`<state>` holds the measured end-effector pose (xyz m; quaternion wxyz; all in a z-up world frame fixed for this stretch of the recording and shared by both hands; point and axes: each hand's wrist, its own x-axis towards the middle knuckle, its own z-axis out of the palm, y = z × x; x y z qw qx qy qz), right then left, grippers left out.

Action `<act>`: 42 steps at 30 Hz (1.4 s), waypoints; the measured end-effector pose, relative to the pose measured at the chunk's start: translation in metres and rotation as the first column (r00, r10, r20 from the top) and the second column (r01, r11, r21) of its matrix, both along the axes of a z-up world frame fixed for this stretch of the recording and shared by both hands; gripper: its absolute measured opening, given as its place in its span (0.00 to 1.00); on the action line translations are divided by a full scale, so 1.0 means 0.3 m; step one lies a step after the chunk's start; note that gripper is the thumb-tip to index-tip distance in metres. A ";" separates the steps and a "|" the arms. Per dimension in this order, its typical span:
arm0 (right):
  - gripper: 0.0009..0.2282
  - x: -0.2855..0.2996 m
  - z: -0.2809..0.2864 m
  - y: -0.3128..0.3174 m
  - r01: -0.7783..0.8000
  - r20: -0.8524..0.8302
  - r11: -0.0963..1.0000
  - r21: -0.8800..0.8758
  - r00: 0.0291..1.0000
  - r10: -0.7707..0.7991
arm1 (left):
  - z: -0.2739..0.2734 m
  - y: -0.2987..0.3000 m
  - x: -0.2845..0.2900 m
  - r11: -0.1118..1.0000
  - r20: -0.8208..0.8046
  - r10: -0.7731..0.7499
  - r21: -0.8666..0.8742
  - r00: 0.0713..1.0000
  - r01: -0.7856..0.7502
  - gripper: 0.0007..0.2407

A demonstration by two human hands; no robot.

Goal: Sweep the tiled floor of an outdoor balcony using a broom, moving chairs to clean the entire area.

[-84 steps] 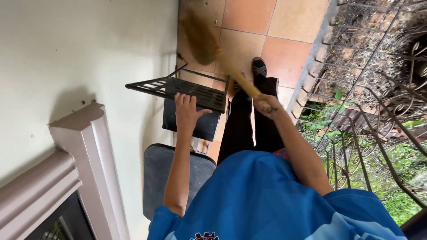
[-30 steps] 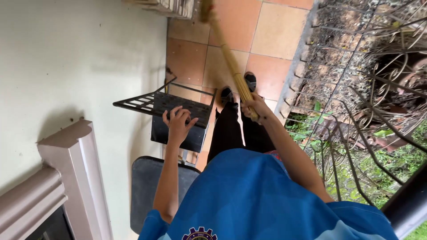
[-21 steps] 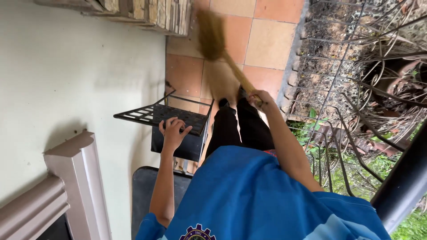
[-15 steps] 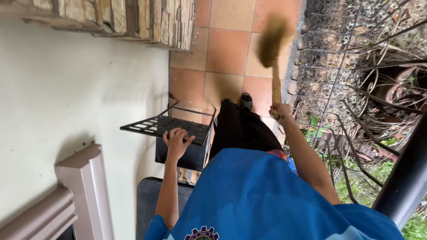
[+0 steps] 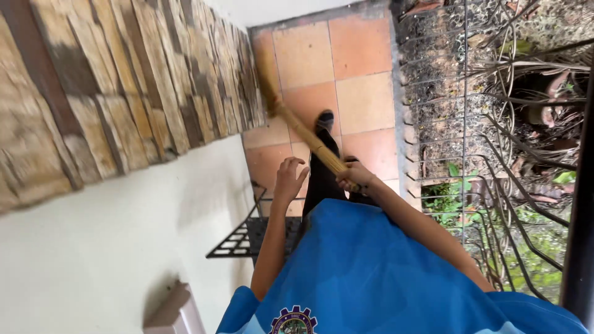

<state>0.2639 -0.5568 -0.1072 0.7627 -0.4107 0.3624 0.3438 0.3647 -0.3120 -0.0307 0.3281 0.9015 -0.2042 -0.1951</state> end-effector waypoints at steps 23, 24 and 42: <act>0.25 0.221 -0.144 -0.080 0.195 0.046 0.594 -0.781 0.965 -0.257 | -0.177 -0.138 0.680 0.815 -0.239 -0.529 0.124 0.814 0.566 0.14; 0.25 0.217 -0.036 -0.087 0.213 0.041 0.582 -0.784 0.955 -0.295 | -0.195 -0.157 0.689 0.792 -0.243 -0.562 0.117 0.791 0.599 0.14; 0.10 -0.146 -0.080 -0.002 -0.162 -0.350 0.683 -0.712 0.926 -0.145 | -0.107 -0.525 0.679 0.553 -0.309 -0.730 0.257 0.609 0.793 0.13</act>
